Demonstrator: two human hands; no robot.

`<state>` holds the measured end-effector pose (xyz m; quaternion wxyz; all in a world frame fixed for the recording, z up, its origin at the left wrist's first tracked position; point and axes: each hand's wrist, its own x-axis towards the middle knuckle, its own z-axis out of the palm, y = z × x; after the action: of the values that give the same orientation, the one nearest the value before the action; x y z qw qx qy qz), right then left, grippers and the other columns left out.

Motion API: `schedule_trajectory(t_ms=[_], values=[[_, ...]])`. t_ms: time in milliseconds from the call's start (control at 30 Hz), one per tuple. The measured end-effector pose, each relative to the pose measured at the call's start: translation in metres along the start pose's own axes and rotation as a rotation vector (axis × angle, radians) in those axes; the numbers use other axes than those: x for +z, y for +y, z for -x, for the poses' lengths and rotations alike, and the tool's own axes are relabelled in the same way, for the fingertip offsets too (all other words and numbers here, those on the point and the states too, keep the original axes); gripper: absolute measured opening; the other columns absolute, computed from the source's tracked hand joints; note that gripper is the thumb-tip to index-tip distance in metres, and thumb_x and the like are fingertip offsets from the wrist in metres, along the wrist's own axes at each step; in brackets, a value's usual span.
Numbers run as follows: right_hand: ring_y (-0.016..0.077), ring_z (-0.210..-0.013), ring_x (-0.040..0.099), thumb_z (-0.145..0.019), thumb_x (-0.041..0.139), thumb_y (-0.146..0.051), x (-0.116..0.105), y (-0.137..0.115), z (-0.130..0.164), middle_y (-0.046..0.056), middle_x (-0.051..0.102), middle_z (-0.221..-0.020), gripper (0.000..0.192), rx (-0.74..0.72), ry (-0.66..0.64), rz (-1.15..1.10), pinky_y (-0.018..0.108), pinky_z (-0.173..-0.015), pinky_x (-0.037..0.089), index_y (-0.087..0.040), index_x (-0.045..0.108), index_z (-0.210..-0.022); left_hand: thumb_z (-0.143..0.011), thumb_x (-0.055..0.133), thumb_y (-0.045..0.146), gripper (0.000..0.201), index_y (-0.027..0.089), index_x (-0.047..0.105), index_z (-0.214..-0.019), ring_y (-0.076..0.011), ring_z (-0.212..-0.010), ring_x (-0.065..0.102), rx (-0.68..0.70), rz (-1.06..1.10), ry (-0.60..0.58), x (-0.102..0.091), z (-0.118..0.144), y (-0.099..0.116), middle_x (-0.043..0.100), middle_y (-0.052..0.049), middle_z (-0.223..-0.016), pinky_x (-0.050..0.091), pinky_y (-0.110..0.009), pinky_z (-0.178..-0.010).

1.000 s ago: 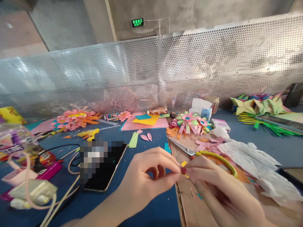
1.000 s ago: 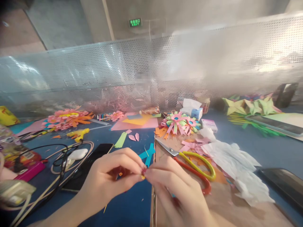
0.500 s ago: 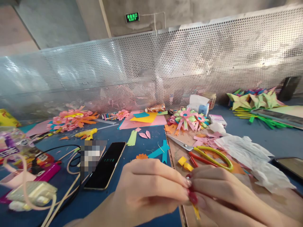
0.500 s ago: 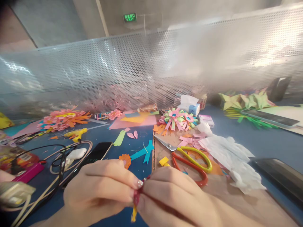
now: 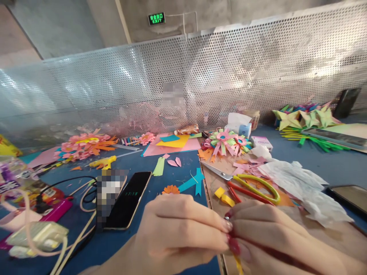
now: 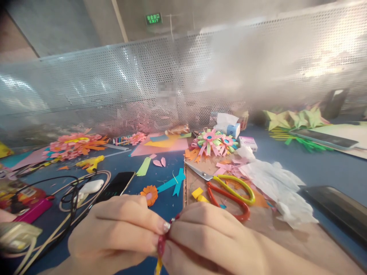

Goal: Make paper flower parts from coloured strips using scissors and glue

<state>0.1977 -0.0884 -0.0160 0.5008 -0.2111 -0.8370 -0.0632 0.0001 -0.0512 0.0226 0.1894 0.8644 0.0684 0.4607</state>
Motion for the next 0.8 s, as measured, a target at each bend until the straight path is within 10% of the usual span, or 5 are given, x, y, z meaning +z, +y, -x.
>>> schedule_trajectory(t_ms=[800], values=[[0.0115, -0.063, 0.069, -0.094, 0.041, -0.027, -0.002, 0.002, -0.004, 0.001, 0.072, -0.071, 0.026, 0.001, -0.017, -0.002, 0.010, -0.062, 0.057, -0.022, 0.066, -0.099, -0.085, 0.057, 0.017, 0.012, 0.017, 0.067, -0.092, -0.0083, -0.071, 0.069, 0.142, -0.061, -0.060, 0.002, 0.009, -0.013, 0.073, 0.001, -0.096, 0.056, -0.010, -0.071]])
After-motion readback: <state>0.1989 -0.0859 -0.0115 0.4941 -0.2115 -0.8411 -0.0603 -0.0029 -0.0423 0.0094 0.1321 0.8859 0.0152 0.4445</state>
